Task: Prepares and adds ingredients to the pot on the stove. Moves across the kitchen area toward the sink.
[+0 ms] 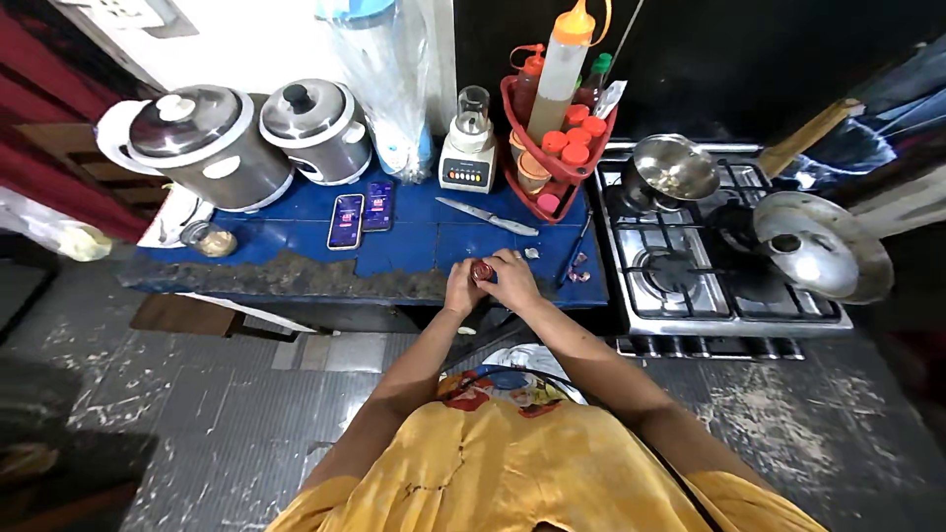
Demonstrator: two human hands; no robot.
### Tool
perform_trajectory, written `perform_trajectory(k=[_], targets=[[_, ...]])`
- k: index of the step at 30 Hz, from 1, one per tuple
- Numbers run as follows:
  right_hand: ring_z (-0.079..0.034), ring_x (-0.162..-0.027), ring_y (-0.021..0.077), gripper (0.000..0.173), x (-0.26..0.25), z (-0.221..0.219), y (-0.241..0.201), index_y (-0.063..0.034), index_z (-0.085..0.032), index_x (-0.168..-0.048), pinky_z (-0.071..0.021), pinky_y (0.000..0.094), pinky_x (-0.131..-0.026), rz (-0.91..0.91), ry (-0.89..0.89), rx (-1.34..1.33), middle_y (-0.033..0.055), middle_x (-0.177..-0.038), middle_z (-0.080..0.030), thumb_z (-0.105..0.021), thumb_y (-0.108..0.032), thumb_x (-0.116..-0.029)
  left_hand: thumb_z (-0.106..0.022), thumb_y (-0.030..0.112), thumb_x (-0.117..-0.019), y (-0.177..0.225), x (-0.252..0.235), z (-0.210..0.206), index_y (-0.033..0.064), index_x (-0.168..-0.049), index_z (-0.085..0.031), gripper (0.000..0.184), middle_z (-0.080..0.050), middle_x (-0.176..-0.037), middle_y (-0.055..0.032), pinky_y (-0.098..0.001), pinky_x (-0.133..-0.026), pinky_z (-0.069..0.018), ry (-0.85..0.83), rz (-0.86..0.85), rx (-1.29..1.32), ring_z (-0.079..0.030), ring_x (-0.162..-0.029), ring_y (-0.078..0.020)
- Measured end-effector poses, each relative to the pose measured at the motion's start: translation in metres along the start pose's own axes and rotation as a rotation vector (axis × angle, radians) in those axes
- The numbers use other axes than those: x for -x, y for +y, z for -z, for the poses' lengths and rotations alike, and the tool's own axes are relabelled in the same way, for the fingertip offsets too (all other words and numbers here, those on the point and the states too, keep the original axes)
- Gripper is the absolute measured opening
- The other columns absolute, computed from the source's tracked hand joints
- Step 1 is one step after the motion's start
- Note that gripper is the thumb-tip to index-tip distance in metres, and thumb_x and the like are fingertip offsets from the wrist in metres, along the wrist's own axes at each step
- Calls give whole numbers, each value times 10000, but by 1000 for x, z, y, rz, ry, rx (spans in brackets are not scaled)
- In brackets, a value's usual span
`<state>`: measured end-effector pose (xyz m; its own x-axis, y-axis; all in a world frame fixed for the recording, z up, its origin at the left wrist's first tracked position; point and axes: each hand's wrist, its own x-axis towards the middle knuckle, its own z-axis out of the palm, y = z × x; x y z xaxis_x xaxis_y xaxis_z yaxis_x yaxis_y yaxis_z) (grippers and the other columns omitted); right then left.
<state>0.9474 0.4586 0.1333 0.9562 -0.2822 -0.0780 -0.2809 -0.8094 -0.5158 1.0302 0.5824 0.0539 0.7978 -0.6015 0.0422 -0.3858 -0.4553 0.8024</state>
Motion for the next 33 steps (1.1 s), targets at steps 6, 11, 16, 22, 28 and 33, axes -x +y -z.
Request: perform_trajectory(k=[6,11,16,22,28,33], targets=[[-537,-1291,373,462,-5,8,-20,-73,-692,-1236,-460,554,-1068,-128,-47,35,172,-1321,-614,-812,-314,-860,-829,255,-809,4,-1,0,45,-1291,-631,561,-668,-1190,-192,-496,-1028,-509,3,9,-24,-631,-1159,-332],[-544,-1287,374,438,-3,11,-27,-74,-698,-1255,-458,556,-1076,-153,-75,83,181,-1311,-623,-777,-310,-895,-814,239,-823,4,-1,0,43,-1298,-626,547,-665,-1187,-198,-498,-1025,-511,2,3,-29,-632,-1153,-338],[-544,-1286,370,407,-4,10,-32,-56,-694,-1235,-459,543,-1083,-172,-81,105,183,-1300,-621,-770,-273,-899,-796,218,-841,6,-1,1,38,-1300,-623,523,-654,-1198,-211,-498,-1030,-505,-5,9,-22,-625,-1162,-347],[-529,-1307,383,462,-7,8,-31,-35,-660,-1251,-456,546,-1086,-206,-88,69,195,-1325,-604,-802,-255,-870,-795,205,-839,5,-1,-2,44,-1286,-626,504,-657,-1184,-204,-498,-1032,-502,6,8,-20,-626,-1153,-345],[-548,-1291,415,532,-19,12,-27,0,-640,-1263,-466,585,-1071,-278,-187,-106,247,-1330,-600,-846,-223,-826,-852,220,-782,9,0,1,36,-1283,-630,578,-654,-1196,-215,-509,-1030,-507,9,16,3,-626,-1162,-354],[-578,-1246,408,544,-23,11,-26,11,-635,-1245,-478,591,-1048,-327,-206,-158,254,-1290,-615,-863,-202,-799,-870,253,-765,8,0,2,43,-1284,-629,610,-650,-1213,-205,-500,-1040,-501,-2,20,16,-619,-1174,-345]])
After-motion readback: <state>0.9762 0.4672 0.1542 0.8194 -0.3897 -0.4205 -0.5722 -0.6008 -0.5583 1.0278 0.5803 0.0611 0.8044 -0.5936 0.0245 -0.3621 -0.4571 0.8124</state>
